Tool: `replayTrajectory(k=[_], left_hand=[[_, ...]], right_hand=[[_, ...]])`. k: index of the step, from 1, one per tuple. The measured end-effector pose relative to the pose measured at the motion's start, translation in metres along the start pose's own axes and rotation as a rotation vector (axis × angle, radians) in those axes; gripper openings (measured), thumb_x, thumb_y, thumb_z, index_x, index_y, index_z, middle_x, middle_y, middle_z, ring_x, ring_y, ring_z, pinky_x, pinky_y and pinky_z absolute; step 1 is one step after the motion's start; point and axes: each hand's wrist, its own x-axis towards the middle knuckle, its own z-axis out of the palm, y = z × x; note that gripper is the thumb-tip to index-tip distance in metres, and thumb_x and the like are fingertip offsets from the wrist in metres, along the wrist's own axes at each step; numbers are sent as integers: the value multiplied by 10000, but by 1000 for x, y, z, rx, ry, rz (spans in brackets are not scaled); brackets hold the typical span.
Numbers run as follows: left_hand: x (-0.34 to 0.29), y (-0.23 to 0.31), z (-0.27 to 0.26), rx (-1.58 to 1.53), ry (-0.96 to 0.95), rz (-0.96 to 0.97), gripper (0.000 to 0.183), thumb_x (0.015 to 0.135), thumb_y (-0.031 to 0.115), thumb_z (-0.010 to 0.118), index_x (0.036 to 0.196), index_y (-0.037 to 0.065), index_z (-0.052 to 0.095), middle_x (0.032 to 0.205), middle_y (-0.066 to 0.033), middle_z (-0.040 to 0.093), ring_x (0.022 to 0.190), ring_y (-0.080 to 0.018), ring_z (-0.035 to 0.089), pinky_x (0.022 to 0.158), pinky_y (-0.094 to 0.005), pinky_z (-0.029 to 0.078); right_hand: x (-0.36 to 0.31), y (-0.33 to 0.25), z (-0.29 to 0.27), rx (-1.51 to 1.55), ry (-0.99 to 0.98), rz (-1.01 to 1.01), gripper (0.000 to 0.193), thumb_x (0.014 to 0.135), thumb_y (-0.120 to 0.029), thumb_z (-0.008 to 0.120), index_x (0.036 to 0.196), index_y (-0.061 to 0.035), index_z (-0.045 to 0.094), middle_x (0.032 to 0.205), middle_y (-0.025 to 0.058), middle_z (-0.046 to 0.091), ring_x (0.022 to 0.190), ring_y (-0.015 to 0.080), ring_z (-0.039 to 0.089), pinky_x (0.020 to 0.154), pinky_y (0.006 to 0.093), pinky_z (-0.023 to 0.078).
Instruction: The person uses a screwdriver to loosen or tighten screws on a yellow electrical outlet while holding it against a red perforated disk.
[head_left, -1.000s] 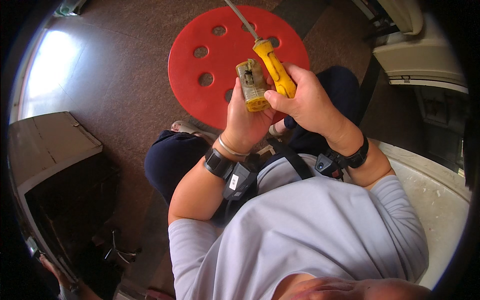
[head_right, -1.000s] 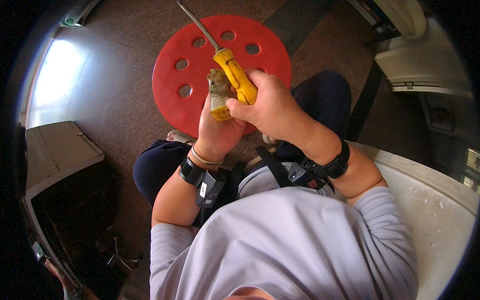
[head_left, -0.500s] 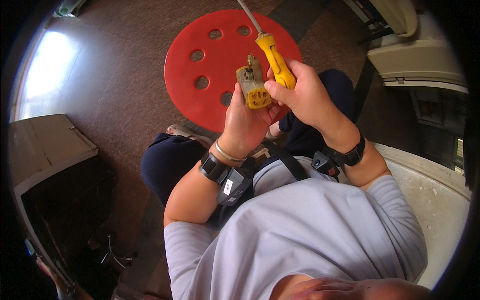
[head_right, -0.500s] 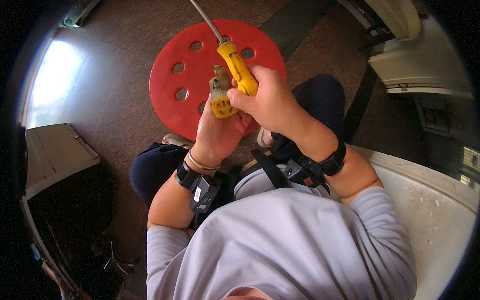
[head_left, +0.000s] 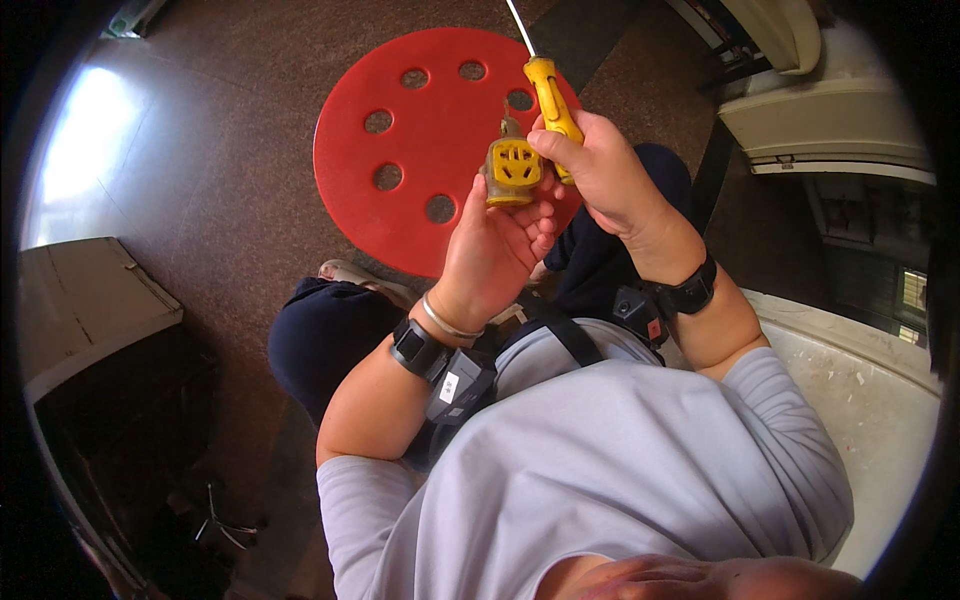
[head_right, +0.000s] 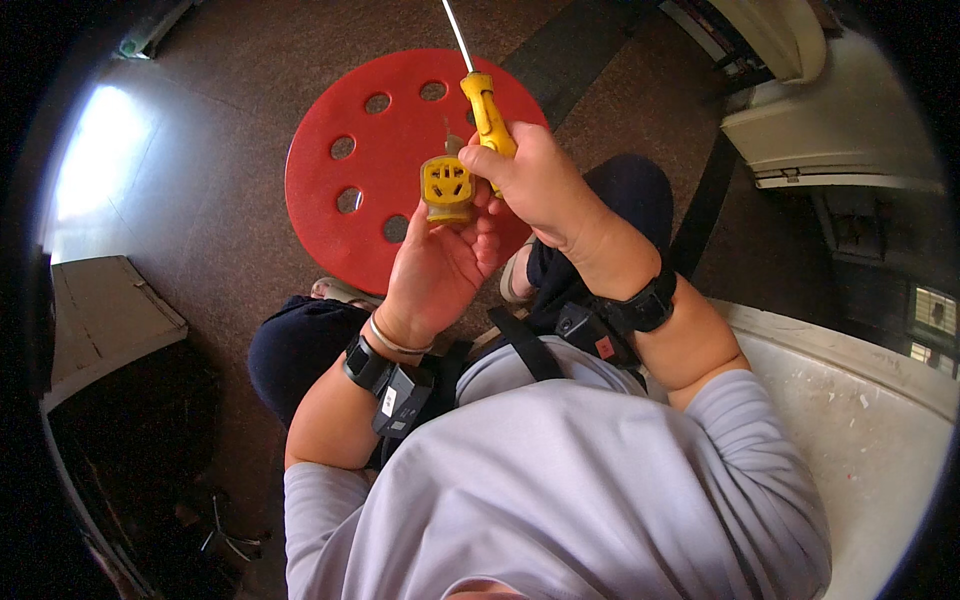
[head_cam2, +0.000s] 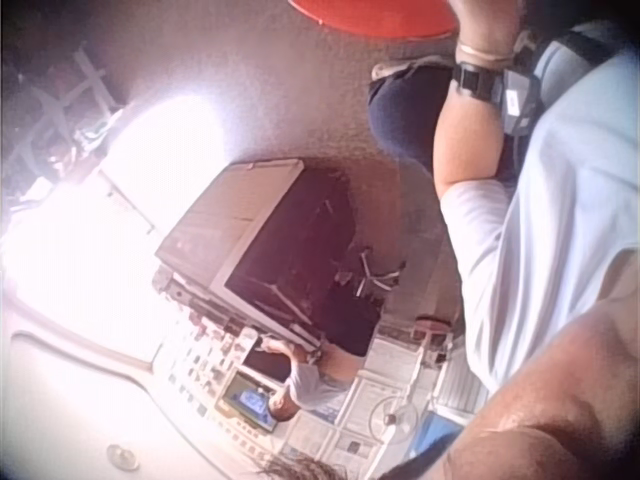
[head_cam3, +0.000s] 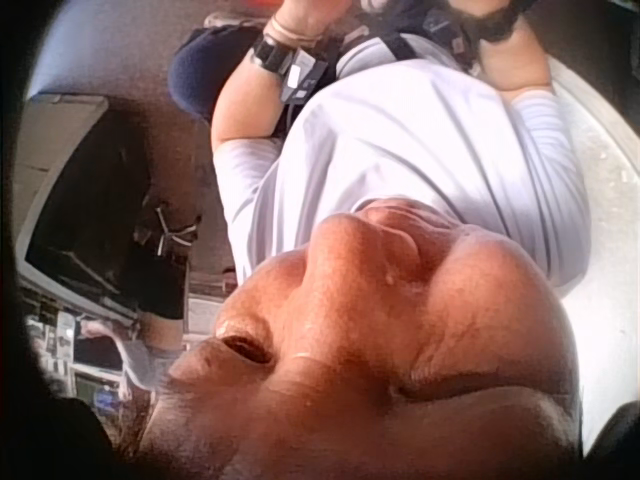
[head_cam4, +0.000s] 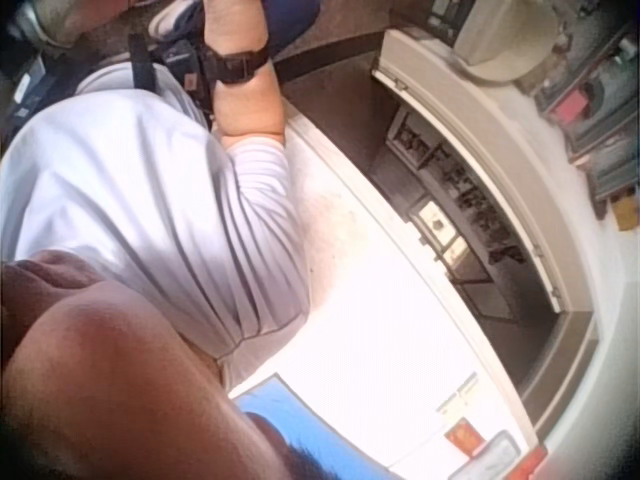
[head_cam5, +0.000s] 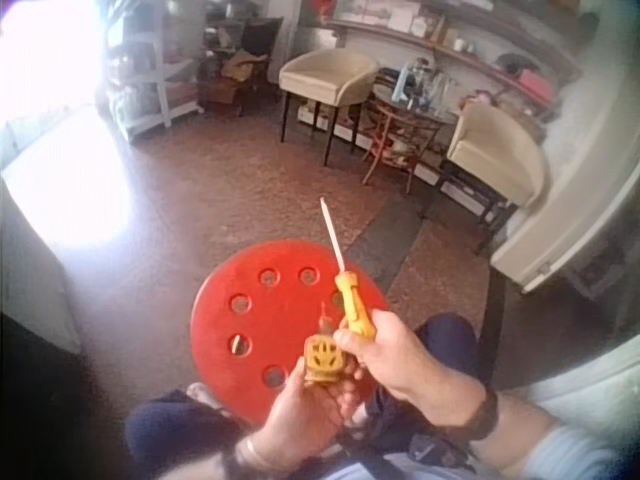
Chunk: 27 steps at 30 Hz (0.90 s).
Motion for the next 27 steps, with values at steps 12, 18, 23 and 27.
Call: replayTrajectory(k=[12,18,23,27], left_hand=[[-2,-4,-7,-130,0,-99,552,965,496,171,1123,74,491,763,-31,590,649,-107,528,610,-234,437],[-3,-6,-7,-112,69,-107,575,962,498,189,1096,32,498,697,-32,576,610,-113,517,582,-231,426],[-4,-5,-7,-132,56,-112,620,952,522,195,1071,13,528,664,-25,565,572,-123,499,552,-225,406],[-6,0,-5,-58,101,-188,688,935,562,178,1010,-1,566,607,-26,548,525,-131,471,525,-218,387]], right_hand=[[7,5,3,39,-12,82,143,863,-161,592,915,-35,547,725,29,575,570,79,533,485,208,433],[12,16,1,130,58,36,171,854,-180,623,931,-44,553,749,27,572,580,71,524,492,194,422],[3,16,-1,159,-82,-14,265,803,-177,699,961,-42,532,758,15,560,609,65,518,520,184,427],[7,18,-8,155,-107,-8,301,776,-142,727,960,-46,510,762,9,561,631,66,525,536,179,431]])
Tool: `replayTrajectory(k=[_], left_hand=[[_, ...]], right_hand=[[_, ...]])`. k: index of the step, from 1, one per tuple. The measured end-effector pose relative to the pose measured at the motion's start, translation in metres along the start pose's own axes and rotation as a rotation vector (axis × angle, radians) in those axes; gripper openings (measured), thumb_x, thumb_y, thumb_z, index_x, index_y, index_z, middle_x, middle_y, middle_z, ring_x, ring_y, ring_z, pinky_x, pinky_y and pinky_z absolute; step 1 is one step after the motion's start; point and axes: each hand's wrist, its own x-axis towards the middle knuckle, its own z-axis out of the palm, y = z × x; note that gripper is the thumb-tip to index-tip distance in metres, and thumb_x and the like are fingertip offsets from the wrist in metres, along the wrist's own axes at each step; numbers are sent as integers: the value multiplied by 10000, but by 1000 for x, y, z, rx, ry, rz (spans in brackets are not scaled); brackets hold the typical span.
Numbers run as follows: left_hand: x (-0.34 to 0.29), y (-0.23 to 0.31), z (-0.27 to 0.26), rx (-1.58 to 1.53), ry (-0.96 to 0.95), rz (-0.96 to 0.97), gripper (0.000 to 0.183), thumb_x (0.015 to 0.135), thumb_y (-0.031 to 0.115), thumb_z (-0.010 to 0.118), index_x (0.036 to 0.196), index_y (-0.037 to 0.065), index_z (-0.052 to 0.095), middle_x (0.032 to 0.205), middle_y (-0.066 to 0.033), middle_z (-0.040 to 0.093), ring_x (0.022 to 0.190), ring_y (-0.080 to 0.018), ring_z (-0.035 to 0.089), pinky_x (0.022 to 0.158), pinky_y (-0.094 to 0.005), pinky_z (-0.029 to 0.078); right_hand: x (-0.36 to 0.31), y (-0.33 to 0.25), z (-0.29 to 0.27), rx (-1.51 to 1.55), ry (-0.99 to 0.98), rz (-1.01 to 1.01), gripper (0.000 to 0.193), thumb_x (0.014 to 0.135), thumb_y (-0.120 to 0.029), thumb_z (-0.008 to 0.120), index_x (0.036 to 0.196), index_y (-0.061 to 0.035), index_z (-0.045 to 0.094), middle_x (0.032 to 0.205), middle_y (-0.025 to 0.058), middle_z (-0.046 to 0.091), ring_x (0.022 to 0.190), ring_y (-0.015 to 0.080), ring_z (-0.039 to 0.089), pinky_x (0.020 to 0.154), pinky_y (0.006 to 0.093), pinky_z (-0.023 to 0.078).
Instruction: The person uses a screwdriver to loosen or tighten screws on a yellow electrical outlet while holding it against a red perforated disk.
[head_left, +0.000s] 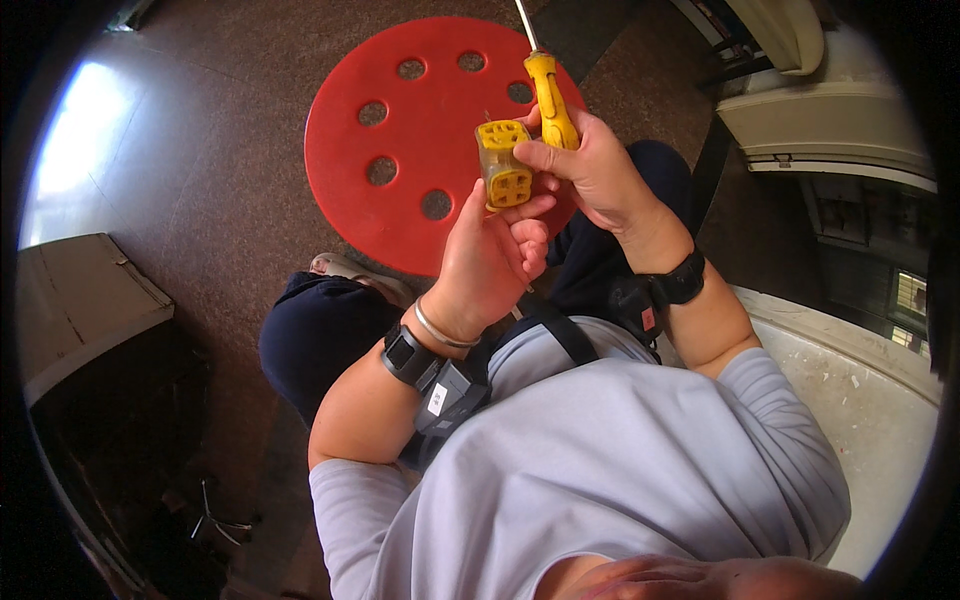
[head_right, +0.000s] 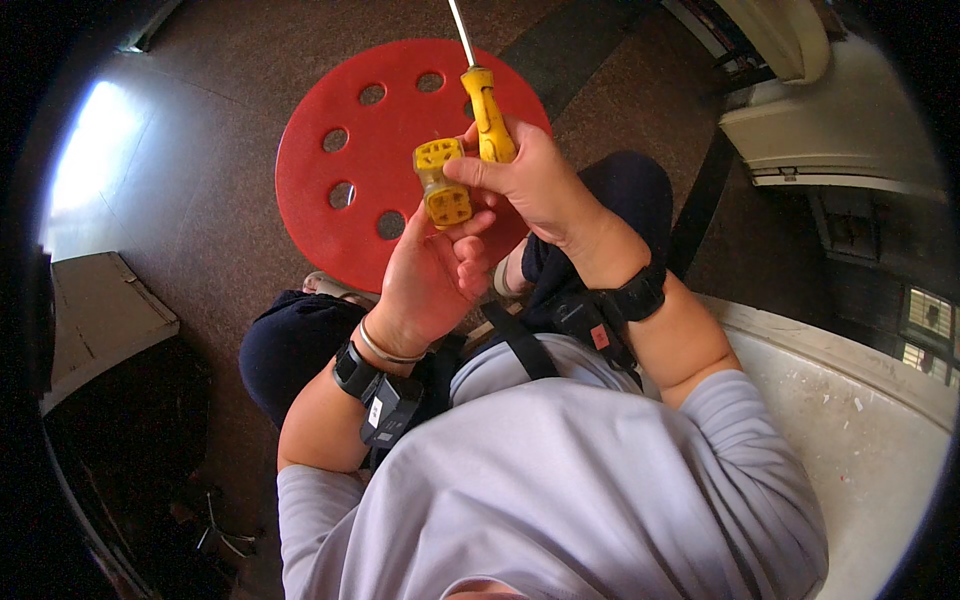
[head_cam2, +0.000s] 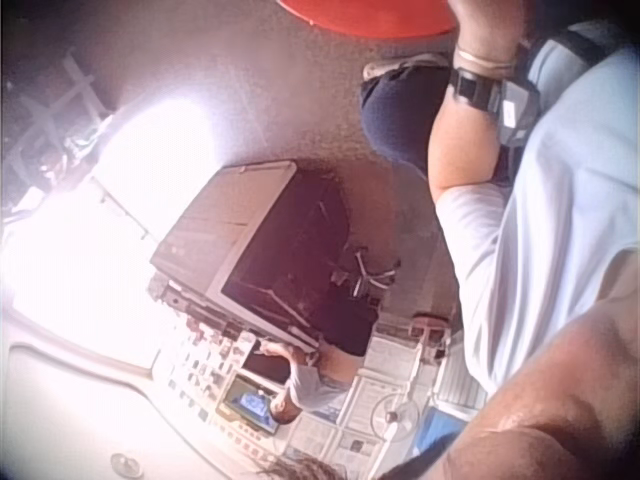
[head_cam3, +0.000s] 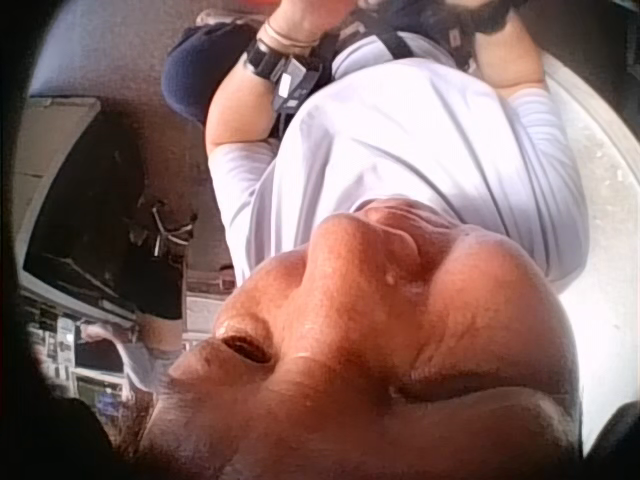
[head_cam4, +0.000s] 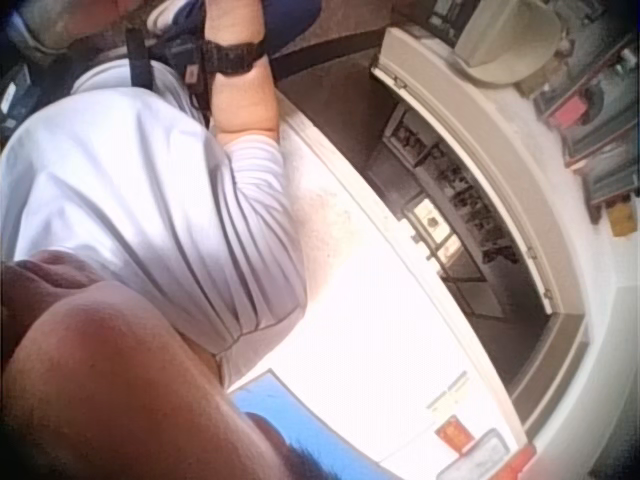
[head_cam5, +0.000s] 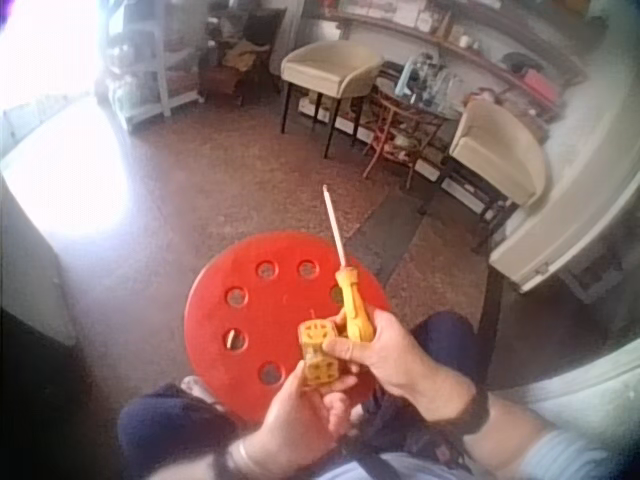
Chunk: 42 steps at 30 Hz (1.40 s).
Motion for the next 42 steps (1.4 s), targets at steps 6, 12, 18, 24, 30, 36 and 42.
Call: replayTrajectory(k=[6,12,18,24,30,36,42], left_hand=[[-7,10,5,439,20,31,715,935,558,196,835,-20,605,541,-48,525,471,-131,466,470,-218,361],[-13,7,13,964,170,462,392,931,355,480,709,38,537,507,38,434,411,-49,370,388,-192,245],[1,5,-1,1097,279,939,266,804,155,700,908,15,500,739,14,505,591,-18,410,526,-159,332],[4,5,3,1046,167,907,390,839,92,647,1171,-17,473,948,-39,567,858,-87,541,725,-181,434],[-6,7,16,831,110,664,420,850,134,641,1206,-31,491,1061,-68,583,920,-105,557,783,-214,456],[-4,4,13,830,93,719,402,815,123,682,1138,-58,525,956,-52,575,790,-75,539,704,-217,480],[7,3,-6,1268,286,1042,450,661,203,813,992,-20,605,846,-41,536,655,-81,474,572,-199,409]], right_hand=[[4,4,-3,48,112,-15,287,775,-144,729,933,-61,505,758,15,576,616,72,533,533,183,433],[1,-6,-8,-14,157,-45,269,796,-131,707,980,-91,516,809,-18,545,655,48,500,551,175,410],[-7,-13,-12,-153,120,-138,305,778,-153,727,984,-83,514,861,9,578,691,55,519,577,182,425],[-15,-21,-5,-268,84,-183,386,768,-188,738,1042,-54,501,861,21,559,775,85,550,691,214,481],[-19,-24,-6,-310,84,-124,435,767,-218,741,1069,-24,495,862,34,556,802,98,563,741,232,499],[-20,-27,-10,-395,37,-31,411,753,-122,716,1083,-45,484,957,44,556,851,95,549,765,235,477],[-20,-26,-9,-556,13,-112,385,731,-76,695,1038,7,478,925,97,575,864,153,575,788,295,481]])
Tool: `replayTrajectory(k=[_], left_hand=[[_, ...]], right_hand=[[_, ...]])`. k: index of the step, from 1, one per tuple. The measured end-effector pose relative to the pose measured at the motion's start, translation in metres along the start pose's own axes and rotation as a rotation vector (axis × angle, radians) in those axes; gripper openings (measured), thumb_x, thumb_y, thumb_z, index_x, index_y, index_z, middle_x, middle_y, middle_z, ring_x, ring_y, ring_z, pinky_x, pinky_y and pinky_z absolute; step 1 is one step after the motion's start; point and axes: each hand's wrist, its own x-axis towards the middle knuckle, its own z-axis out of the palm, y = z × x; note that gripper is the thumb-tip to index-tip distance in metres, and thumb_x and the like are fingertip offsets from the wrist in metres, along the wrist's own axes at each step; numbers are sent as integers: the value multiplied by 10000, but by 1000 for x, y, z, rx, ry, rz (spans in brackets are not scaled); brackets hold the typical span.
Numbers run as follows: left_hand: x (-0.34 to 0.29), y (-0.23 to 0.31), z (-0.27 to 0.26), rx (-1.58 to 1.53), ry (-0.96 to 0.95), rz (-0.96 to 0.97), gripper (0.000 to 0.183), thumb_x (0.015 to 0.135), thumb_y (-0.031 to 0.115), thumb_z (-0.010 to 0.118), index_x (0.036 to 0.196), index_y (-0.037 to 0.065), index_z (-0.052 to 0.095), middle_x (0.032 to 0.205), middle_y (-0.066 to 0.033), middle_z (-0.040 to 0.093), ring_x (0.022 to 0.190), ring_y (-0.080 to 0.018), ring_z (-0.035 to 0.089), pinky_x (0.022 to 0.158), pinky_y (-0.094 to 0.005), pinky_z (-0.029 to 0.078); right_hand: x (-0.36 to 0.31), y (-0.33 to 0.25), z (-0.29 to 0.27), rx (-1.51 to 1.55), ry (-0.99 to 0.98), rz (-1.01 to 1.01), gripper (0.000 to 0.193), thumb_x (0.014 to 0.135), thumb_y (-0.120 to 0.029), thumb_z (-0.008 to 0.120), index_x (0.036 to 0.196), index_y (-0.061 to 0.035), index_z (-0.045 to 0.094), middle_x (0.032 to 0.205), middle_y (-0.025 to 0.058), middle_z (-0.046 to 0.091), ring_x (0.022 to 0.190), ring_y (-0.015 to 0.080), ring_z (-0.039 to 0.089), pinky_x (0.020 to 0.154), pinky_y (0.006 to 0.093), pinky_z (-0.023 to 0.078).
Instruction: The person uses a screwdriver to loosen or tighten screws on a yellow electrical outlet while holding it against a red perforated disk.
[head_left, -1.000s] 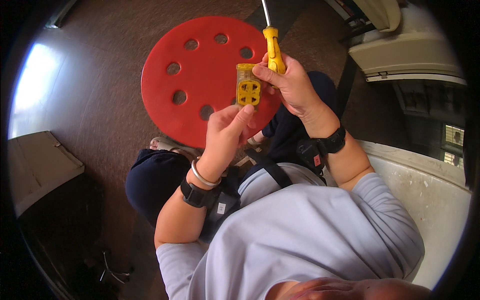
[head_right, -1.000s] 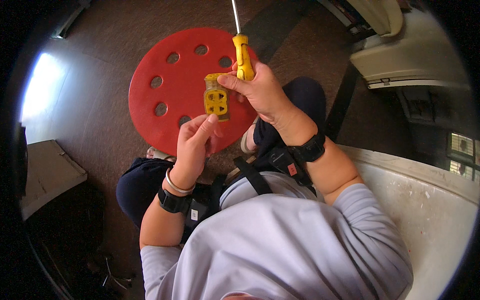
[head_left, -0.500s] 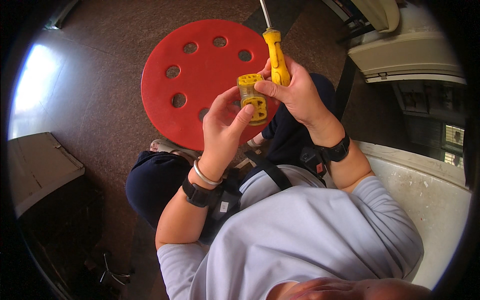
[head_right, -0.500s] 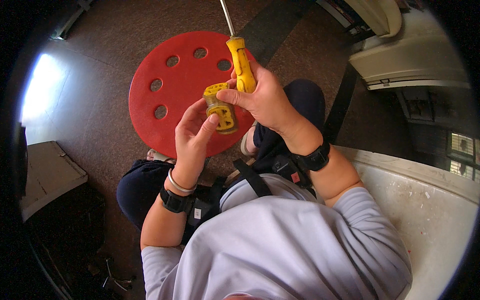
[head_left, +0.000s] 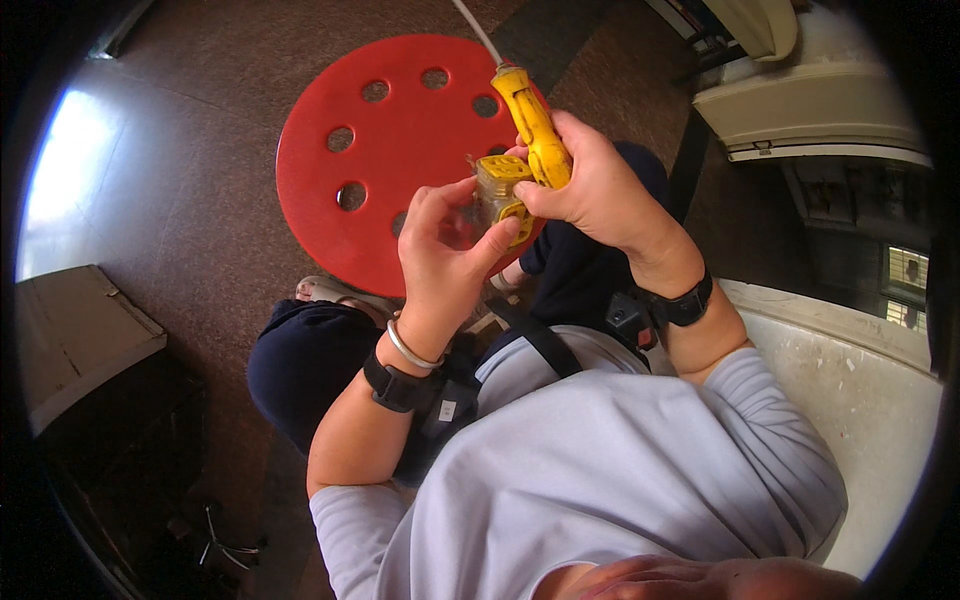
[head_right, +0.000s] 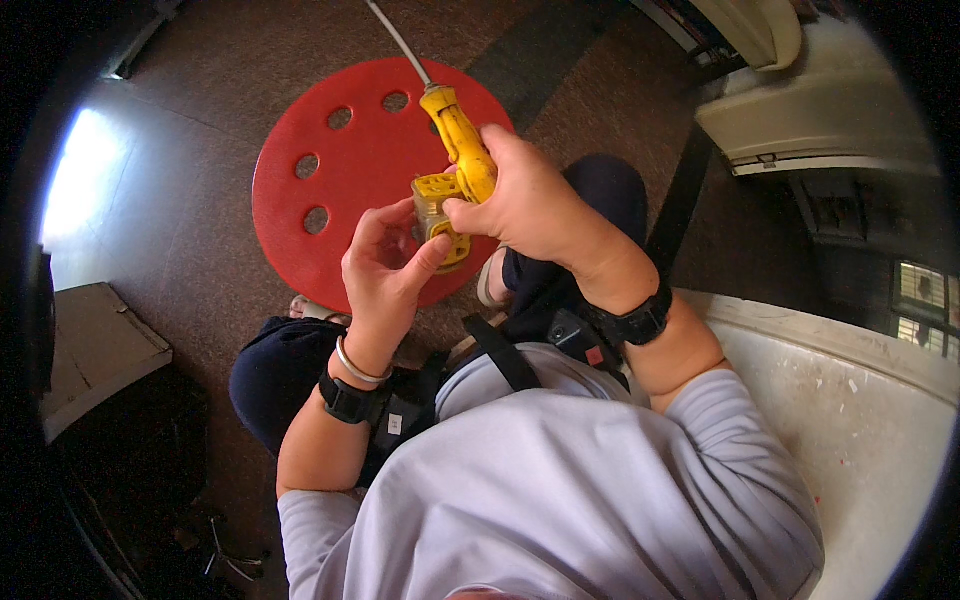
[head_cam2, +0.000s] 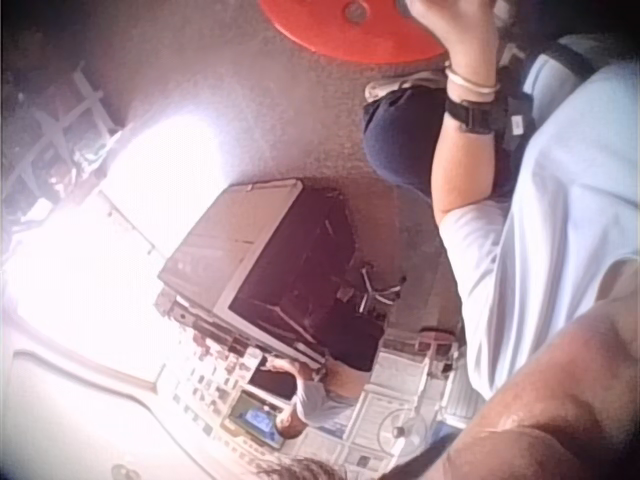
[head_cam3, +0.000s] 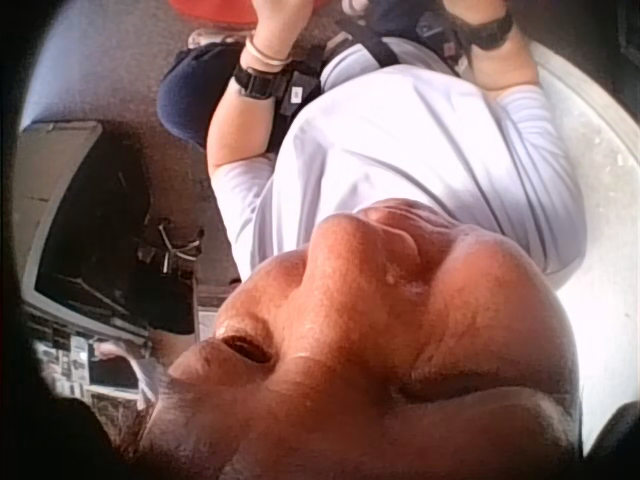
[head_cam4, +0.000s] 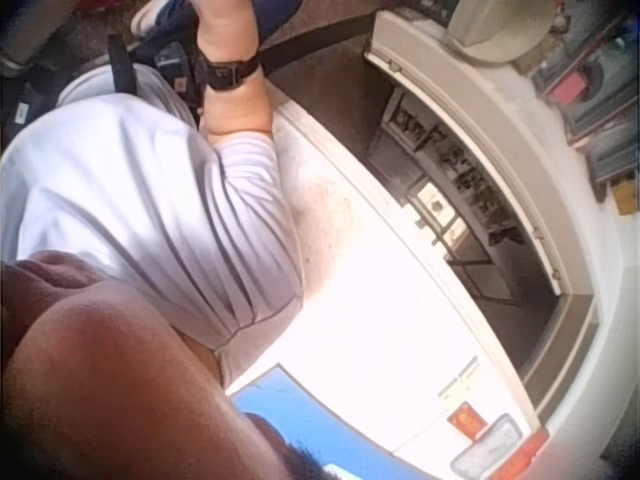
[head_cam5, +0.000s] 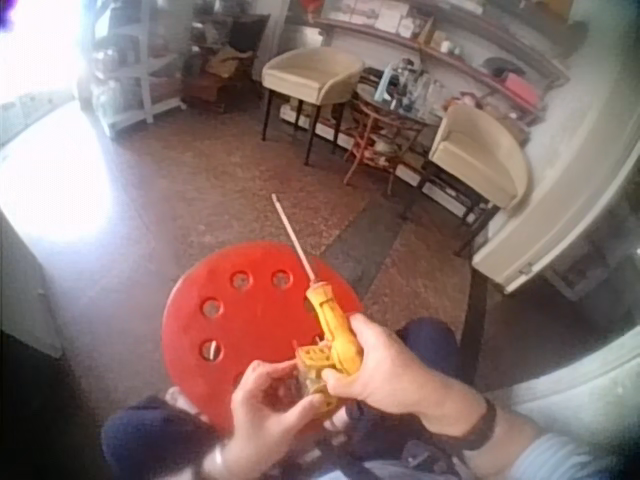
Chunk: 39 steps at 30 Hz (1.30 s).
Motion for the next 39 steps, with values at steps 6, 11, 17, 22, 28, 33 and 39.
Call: replayTrajectory(k=[6,11,17,22,28,33,39], left_hand=[[-1,6,-1,100,8,36,462,646,208,822,978,-26,603,820,-36,505,651,-87,476,558,-203,410],[-2,5,0,52,6,26,463,643,189,826,978,-34,597,836,-30,504,642,-69,465,549,-191,401],[-2,6,0,20,3,11,464,647,197,827,974,-37,596,834,-22,499,637,-60,458,547,-183,395],[-1,8,0,27,-7,-4,465,651,205,826,975,-36,597,821,-16,504,639,-56,456,547,-180,396],[-2,3,1,-73,2,-47,462,656,200,822,981,-38,594,815,-8,503,650,-51,453,557,-177,400],[-2,2,-2,-69,-52,-60,428,709,162,785,1009,-51,567,864,-23,551,706,-54,513,601,-180,443],[-1,25,-3,-417,-165,-294,355,799,101,695,1052,-75,519,943,-123,630,856,-134,621,749,-254,522]], right_hand=[[-2,-7,1,-76,-40,64,426,737,-5,634,1118,16,445,988,105,561,930,163,564,851,293,465],[-4,-7,0,-51,-61,61,484,750,37,586,1202,12,416,1049,94,539,991,157,545,907,285,447],[-5,-6,0,-28,-53,35,477,742,21,576,1192,13,419,1033,93,535,983,158,543,913,290,442],[-5,-5,0,-44,-45,32,447,738,17,570,1164,13,433,1023,86,536,972,146,541,912,285,440],[-3,-2,-2,85,-55,37,410,762,-42,608,1138,8,452,1011,70,542,957,135,543,900,277,443],[-2,-5,-3,71,-68,51,436,763,-95,645,1139,10,451,1001,68,543,937,125,540,879,270,449],[0,-6,-4,-23,-53,72,400,773,-185,653,1078,-3,470,941,60,537,859,113,533,798,252,469]])
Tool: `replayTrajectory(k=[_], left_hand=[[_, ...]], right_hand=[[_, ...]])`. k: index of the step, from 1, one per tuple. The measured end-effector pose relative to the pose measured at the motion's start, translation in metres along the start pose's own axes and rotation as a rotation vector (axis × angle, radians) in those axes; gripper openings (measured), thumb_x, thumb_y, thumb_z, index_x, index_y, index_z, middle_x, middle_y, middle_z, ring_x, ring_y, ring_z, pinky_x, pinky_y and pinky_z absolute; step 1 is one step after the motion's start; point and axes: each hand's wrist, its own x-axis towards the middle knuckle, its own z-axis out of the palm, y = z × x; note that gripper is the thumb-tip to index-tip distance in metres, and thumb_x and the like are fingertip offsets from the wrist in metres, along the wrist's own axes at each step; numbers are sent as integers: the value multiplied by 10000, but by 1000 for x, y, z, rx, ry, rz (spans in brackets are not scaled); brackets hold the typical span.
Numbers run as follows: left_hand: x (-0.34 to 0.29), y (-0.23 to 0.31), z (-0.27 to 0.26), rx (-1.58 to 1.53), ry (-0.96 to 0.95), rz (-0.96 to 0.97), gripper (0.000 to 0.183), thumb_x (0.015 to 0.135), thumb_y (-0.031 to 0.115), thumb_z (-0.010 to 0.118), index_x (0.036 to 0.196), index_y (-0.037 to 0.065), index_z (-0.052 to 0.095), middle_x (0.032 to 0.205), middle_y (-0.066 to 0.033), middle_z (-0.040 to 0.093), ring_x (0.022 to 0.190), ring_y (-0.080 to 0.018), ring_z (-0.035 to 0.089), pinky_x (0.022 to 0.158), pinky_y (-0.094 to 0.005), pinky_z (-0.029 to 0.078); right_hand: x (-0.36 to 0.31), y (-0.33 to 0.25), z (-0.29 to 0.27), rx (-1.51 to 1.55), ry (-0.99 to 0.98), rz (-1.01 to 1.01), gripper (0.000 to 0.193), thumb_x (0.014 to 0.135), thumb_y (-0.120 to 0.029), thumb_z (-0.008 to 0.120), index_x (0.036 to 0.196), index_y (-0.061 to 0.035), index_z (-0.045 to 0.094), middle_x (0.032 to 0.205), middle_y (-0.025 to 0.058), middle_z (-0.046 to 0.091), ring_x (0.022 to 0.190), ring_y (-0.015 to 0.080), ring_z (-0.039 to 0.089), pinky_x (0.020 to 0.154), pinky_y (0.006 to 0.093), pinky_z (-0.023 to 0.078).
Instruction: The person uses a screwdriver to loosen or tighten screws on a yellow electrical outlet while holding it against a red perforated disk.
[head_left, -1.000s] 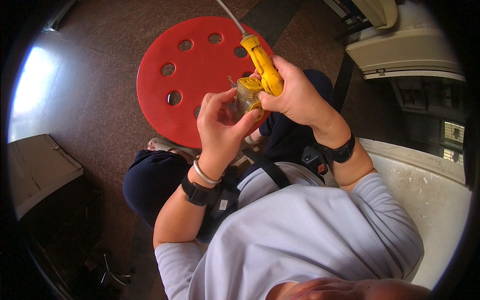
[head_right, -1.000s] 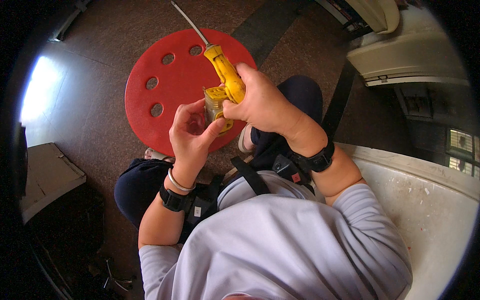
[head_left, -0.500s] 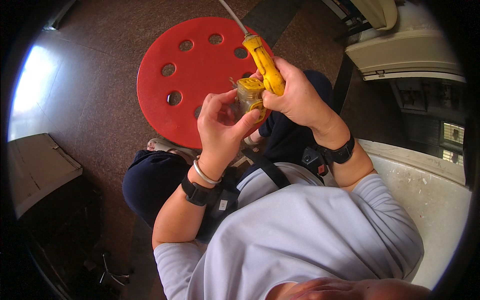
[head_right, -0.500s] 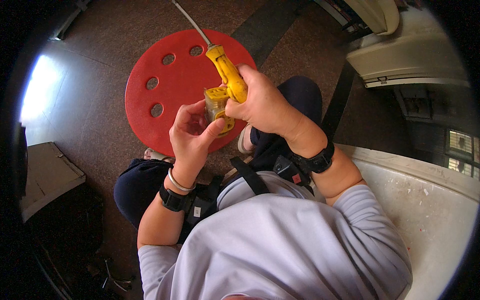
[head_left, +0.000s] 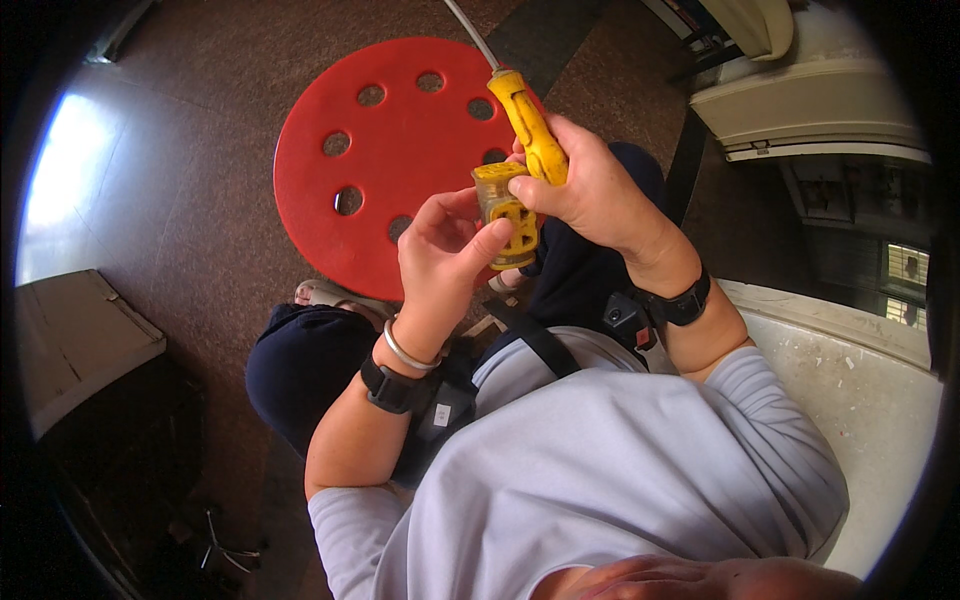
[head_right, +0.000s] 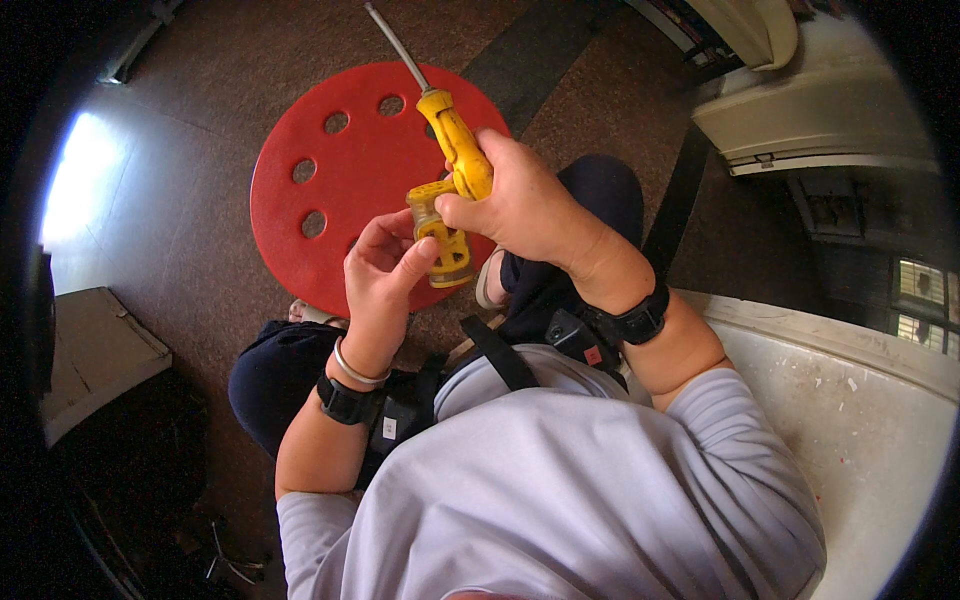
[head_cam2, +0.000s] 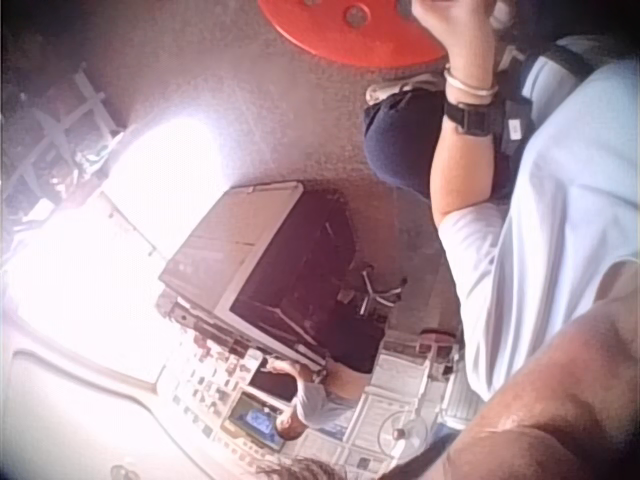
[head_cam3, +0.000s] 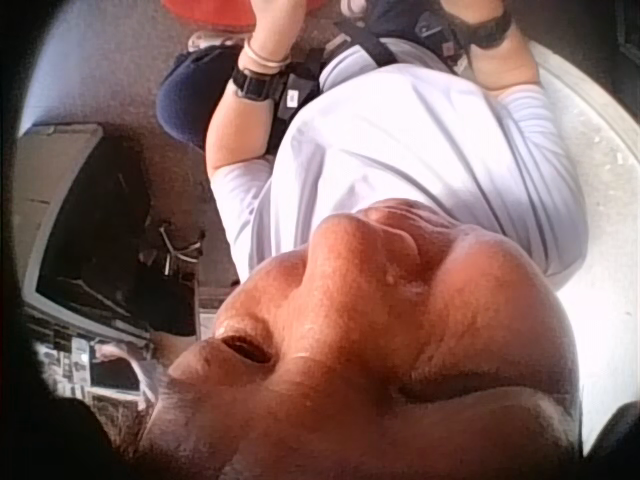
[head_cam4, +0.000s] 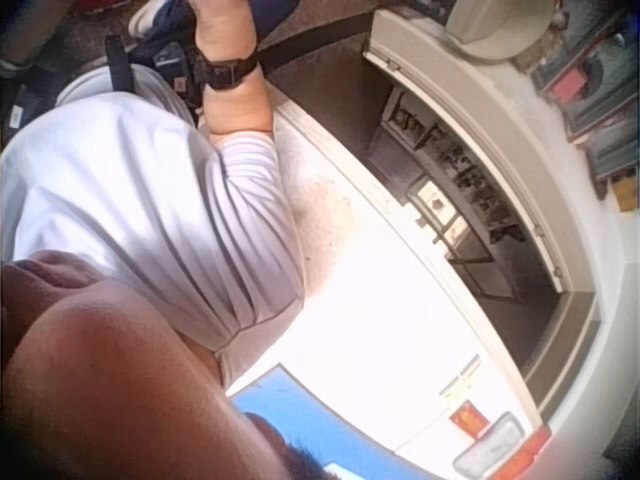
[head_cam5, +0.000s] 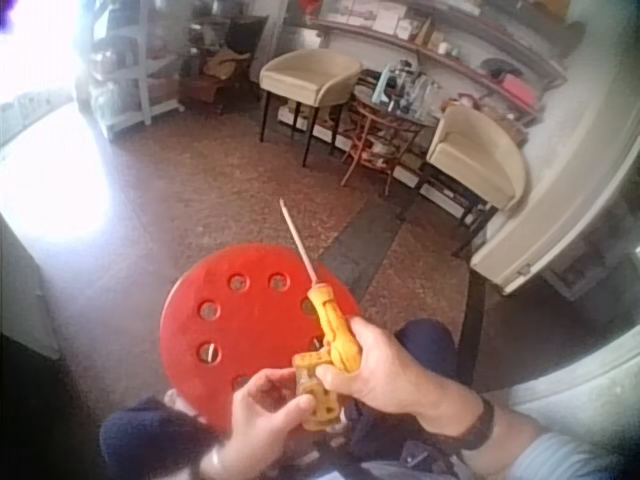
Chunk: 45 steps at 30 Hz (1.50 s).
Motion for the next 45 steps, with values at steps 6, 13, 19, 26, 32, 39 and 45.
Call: replayTrajectory(k=[6,13,19,26,32,39,45], left_hand=[[1,3,-1,-26,13,-82,377,811,182,690,1056,-60,536,917,-104,634,836,-137,620,756,-248,507],[1,0,-2,-7,36,-131,385,817,310,666,1049,21,562,904,-22,620,744,-46,561,615,-164,415],[2,-2,-2,-51,45,-181,404,805,231,689,1040,-62,540,909,-97,632,793,-123,613,710,-223,496],[2,0,-3,-51,52,-207,374,809,229,686,1005,-57,547,883,-78,623,764,-110,603,675,-215,491],[0,-1,-3,-129,57,-258,337,819,233,672,974,-43,554,865,-58,615,764,-101,597,665,-209,483],[-1,-3,0,-195,75,-292,322,818,263,659,962,-12,572,821,-26,602,680,-62,549,589,-177,427],[1,-11,-9,-159,53,-326,355,836,320,624,957,-11,574,819,-38,600,686,-69,549,609,-177,424]], right_hand=[[2,8,0,22,12,13,381,786,-280,646,1021,-26,485,876,46,535,772,102,534,684,231,485],[1,5,3,91,45,15,359,791,-280,683,939,9,530,785,57,560,698,104,544,630,245,470],[1,6,-3,81,46,-63,327,768,-170,724,1003,-25,550,900,42,590,761,82,555,722,224,484],[3,3,4,82,136,-80,284,746,-81,735,955,-13,555,787,45,635,744,101,604,746,233,489],[4,8,10,32,211,-158,266,729,-117,748,888,8,575,755,69,644,684,125,623,646,245,511],[2,5,8,62,216,-76,230,759,-114,729,892,-38,558,767,30,586,720,96,569,716,221,478],[2,8,3,109,169,-53,233,761,-116,730,901,-44,558,789,27,592,737,98,576,735,227,479]])
